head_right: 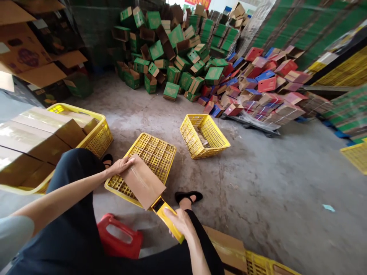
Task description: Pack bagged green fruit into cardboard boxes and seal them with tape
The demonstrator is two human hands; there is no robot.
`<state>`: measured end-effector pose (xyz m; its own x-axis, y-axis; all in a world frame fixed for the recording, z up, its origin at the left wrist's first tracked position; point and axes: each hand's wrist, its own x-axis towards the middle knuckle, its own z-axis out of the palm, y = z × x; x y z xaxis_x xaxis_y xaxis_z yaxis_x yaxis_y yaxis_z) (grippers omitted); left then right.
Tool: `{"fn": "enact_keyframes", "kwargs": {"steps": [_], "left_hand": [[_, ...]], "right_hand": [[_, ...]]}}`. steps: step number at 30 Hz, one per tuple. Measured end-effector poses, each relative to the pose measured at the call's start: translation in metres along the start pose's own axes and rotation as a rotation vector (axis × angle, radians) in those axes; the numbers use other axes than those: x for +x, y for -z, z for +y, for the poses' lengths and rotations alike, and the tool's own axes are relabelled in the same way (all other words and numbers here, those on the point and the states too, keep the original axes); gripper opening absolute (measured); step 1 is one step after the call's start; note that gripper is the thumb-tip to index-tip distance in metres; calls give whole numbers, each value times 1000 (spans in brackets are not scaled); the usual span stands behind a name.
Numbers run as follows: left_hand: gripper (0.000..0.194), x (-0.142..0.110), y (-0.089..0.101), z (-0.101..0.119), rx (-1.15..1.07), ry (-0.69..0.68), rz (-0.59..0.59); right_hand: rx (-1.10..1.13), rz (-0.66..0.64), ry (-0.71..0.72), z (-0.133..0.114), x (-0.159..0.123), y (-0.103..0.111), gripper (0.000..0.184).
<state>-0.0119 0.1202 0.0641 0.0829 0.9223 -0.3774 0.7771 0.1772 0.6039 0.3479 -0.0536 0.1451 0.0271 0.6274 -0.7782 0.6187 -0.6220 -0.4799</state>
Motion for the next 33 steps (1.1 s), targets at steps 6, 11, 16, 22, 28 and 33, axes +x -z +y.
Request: {"fn": "enact_keyframes", "kwargs": {"steps": [6, 11, 16, 22, 28, 33], "left_hand": [[77, -8, 11, -14, -166, 15, 15], [88, -25, 6, -26, -651, -34, 7], [88, -47, -35, -24, -899, -20, -146], [84, -66, -62, -27, -860, -92, -137], [86, -52, -36, -22, -701, -122, 15], [75, -66, 30, -10, -688, -553, 81]], "right_hand": [[-88, 53, -36, -29, -15, 2, 47], [-235, 99, -13, -58, -55, 27, 50], [-356, 128, -72, -87, -111, 51, 55], [-387, 132, -118, -119, -142, 48, 57], [-335, 43, -104, -172, -122, 27, 56], [-220, 31, -9, -215, -91, 13, 54]]}}
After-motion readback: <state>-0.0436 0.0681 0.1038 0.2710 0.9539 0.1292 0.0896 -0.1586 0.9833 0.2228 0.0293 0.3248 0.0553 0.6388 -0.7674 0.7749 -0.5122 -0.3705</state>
